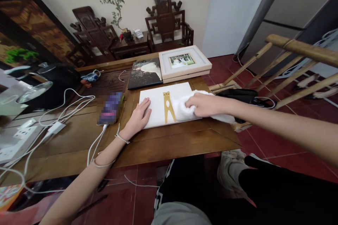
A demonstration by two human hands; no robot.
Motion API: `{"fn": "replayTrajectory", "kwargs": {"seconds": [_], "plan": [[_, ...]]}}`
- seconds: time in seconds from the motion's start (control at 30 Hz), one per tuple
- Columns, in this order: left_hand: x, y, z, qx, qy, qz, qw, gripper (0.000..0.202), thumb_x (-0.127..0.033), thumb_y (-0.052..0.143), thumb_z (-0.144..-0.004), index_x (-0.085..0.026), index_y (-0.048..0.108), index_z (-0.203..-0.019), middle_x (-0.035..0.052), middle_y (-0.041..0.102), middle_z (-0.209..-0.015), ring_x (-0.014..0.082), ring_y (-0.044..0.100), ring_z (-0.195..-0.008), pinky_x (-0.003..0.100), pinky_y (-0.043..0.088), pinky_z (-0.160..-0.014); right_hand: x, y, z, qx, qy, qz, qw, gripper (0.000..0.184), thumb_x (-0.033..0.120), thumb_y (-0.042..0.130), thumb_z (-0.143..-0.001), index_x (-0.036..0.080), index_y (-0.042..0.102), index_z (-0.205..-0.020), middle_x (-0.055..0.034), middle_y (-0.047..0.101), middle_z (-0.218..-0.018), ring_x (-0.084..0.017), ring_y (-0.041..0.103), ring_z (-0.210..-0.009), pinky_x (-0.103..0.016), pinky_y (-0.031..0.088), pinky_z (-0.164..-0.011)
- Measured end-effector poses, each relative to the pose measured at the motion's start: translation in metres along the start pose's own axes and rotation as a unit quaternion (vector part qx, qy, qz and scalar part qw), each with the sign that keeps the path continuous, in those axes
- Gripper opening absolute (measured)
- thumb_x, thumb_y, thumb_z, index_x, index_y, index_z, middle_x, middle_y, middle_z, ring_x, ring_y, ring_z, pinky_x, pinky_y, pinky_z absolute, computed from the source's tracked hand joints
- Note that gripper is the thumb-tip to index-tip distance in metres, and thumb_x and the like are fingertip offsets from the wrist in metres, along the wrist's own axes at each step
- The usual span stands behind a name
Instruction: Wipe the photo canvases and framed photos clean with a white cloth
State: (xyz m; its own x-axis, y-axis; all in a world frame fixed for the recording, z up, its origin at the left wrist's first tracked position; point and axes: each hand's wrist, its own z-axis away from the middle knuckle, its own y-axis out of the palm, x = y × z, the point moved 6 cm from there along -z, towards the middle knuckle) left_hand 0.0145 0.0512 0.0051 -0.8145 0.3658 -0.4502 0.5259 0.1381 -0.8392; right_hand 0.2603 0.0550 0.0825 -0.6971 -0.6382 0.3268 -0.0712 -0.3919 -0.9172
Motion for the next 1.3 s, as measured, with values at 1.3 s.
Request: {"fn": "replayTrajectory", "kwargs": {"seconds": [1.3], "plan": [[0.000, 0.000, -0.001, 0.004, 0.002, 0.000, 1.000, 0.043, -0.022, 0.043, -0.096, -0.012, 0.053, -0.137, 0.0192, 0.047, -0.153, 0.0308, 0.038, -0.146, 0.058, 0.028, -0.120, 0.082, 0.031, -0.027, -0.028, -0.052, -0.028, 0.998, 0.027, -0.001, 0.046, -0.062, 0.019, 0.060, -0.073, -0.0050, 0.064, -0.073, -0.016, 0.052, -0.065, -0.026, 0.033, -0.059]]}}
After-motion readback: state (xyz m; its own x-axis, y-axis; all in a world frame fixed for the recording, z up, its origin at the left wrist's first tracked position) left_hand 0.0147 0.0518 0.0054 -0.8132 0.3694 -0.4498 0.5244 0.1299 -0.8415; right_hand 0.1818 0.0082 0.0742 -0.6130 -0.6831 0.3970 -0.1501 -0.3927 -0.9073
